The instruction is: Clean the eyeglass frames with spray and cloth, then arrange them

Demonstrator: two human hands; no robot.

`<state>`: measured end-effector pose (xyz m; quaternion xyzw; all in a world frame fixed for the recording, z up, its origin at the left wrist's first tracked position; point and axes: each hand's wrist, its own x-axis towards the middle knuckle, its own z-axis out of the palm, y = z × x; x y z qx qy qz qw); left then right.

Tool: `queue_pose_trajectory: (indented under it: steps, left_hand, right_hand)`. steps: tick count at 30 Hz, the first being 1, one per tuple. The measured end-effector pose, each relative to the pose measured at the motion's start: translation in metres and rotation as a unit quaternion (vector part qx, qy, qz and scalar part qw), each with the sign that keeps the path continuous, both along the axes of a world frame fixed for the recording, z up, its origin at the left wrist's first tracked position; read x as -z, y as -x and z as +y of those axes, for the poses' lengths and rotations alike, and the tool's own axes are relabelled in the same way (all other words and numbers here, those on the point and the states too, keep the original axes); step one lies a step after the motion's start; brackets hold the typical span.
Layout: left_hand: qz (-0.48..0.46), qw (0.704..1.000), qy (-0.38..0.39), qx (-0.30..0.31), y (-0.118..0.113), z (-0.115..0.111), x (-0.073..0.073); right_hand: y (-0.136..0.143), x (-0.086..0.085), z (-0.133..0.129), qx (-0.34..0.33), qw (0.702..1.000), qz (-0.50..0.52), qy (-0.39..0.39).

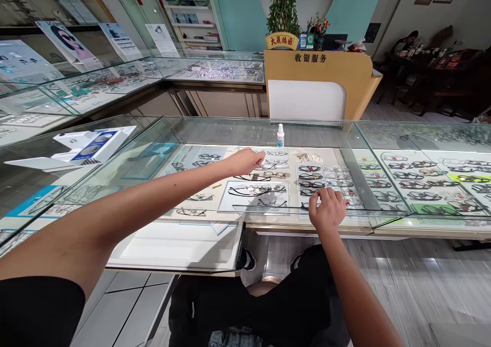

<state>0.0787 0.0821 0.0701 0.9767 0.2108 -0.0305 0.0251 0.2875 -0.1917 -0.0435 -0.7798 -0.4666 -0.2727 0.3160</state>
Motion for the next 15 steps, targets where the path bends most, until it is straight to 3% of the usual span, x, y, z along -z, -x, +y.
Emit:
queue_pose_trajectory:
  steps: [5, 8, 10, 12, 14, 15]
  left_hand:
    - [-0.014, 1.0, -0.018, 0.005, 0.001, -0.005, -0.01]
    - [-0.104, 0.994, -0.009, 0.031, 0.018, -0.023, -0.032]
    - [-0.156, 0.984, 0.074, 0.035, 0.04, -0.044, -0.051]
    - [-0.109, 0.968, 0.22, 0.042, 0.069, -0.068, -0.067]
    - [-0.009, 0.932, 0.357, 0.055, 0.102, -0.09, -0.069]
    - [0.042, 0.912, 0.406, 0.049, 0.119, -0.098, -0.063]
  right_hand:
    - [-0.002, 0.002, 0.0, -0.004, 1.0, 0.009, 0.004]
    - [-0.003, 0.003, -0.002, -0.01, 1.0, 0.004, 0.012]
    - [-0.004, 0.004, -0.002, -0.014, 1.0, 0.001, 0.02]
    - [-0.005, 0.005, -0.003, -0.016, 1.0, 0.002, 0.026]
    - [-0.005, 0.005, -0.004, -0.015, 0.999, 0.005, 0.028]
    - [-0.006, 0.005, -0.005, -0.016, 0.999, 0.006, 0.029]
